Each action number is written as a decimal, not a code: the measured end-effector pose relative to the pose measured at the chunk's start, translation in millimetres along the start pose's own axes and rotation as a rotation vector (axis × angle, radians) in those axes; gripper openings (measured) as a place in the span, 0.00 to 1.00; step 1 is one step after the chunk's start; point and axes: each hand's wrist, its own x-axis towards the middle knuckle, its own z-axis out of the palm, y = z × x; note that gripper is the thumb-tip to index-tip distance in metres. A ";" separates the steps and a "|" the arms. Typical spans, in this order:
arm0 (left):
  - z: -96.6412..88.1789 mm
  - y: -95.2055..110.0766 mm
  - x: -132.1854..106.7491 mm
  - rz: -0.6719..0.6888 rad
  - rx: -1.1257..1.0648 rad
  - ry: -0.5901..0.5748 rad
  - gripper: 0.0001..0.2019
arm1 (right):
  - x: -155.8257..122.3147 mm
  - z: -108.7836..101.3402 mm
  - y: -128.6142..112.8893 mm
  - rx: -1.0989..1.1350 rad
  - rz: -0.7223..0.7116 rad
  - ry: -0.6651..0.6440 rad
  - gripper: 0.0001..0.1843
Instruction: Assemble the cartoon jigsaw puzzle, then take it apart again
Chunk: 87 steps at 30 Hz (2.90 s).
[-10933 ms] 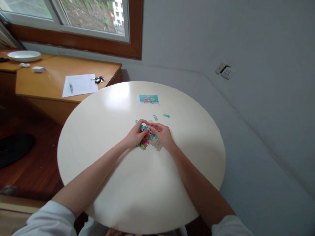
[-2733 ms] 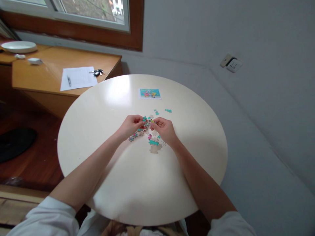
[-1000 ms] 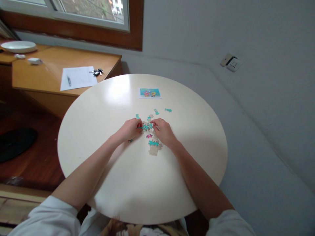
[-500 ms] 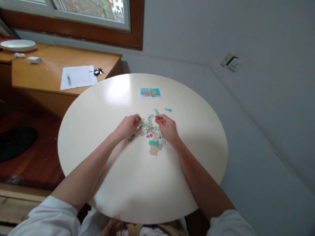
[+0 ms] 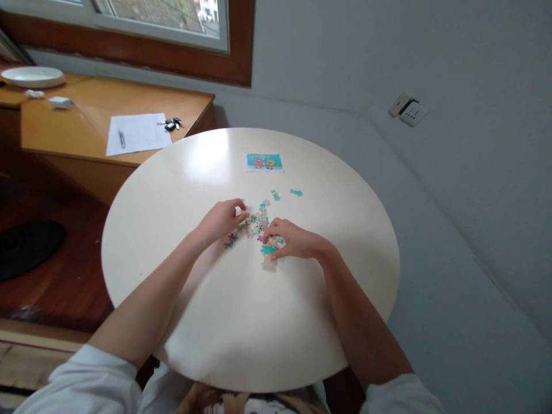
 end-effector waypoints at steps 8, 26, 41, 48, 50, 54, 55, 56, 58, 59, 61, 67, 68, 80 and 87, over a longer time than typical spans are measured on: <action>4.9 7.3 -2.7 0.065 -0.088 -0.114 0.09 | 4.2 1.3 0.7 0.023 0.016 0.066 0.08; 11.7 19.9 -8.9 0.164 -0.235 -0.260 0.12 | 9.3 1.7 -0.2 0.133 0.073 0.360 0.06; 7.8 13.9 -3.1 -0.012 -0.020 -0.090 0.13 | -0.6 -6.4 -8.4 -0.069 0.105 -0.039 0.16; 10.8 18.6 -7.1 0.090 -0.116 -0.228 0.13 | 2.8 -6.0 -9.8 -0.046 0.150 0.033 0.14; 13.5 18.0 -7.8 0.129 -0.136 -0.253 0.12 | 3.6 -5.8 -10.9 -0.052 0.165 0.057 0.14; 19.1 16.8 -8.3 0.225 -0.165 -0.278 0.09 | 4.8 -5.0 -11.5 0.030 0.182 0.088 0.06; 20.2 16.9 -8.3 0.244 -0.169 -0.285 0.09 | 5.3 -4.5 -11.2 0.064 0.180 0.102 0.04; 21.1 17.0 -8.1 0.260 -0.169 -0.293 0.08 | 5.8 -3.8 -10.7 0.101 0.173 0.121 0.03; 22.7 17.4 -7.8 0.288 -0.153 -0.304 0.08 | 7.2 -2.0 -9.5 0.173 0.140 0.180 0.02; 23.5 17.6 -7.6 0.299 -0.141 -0.306 0.08 | 8.1 -1.0 -8.9 0.208 0.118 0.214 0.02; 25.0 17.6 -7.3 0.299 -0.128 -0.294 0.08 | 9.8 1.2 -7.5 0.275 0.083 0.276 0.02; 24.1 17.8 -8.1 0.186 -0.201 -0.200 0.10 | 12.7 6.5 1.6 0.463 0.110 0.347 0.11; 23.0 18.1 -8.3 0.181 -0.221 -0.184 0.10 | 13.1 7.0 3.7 0.457 0.125 0.361 0.13; 18.7 19.3 -7.8 0.143 -0.387 -0.186 0.09 | 17.5 8.0 2.4 0.585 0.297 0.415 0.06; 18.9 20.1 -6.5 0.090 -0.510 -0.156 0.10 | 17.5 9.8 1.7 0.566 0.265 0.494 0.07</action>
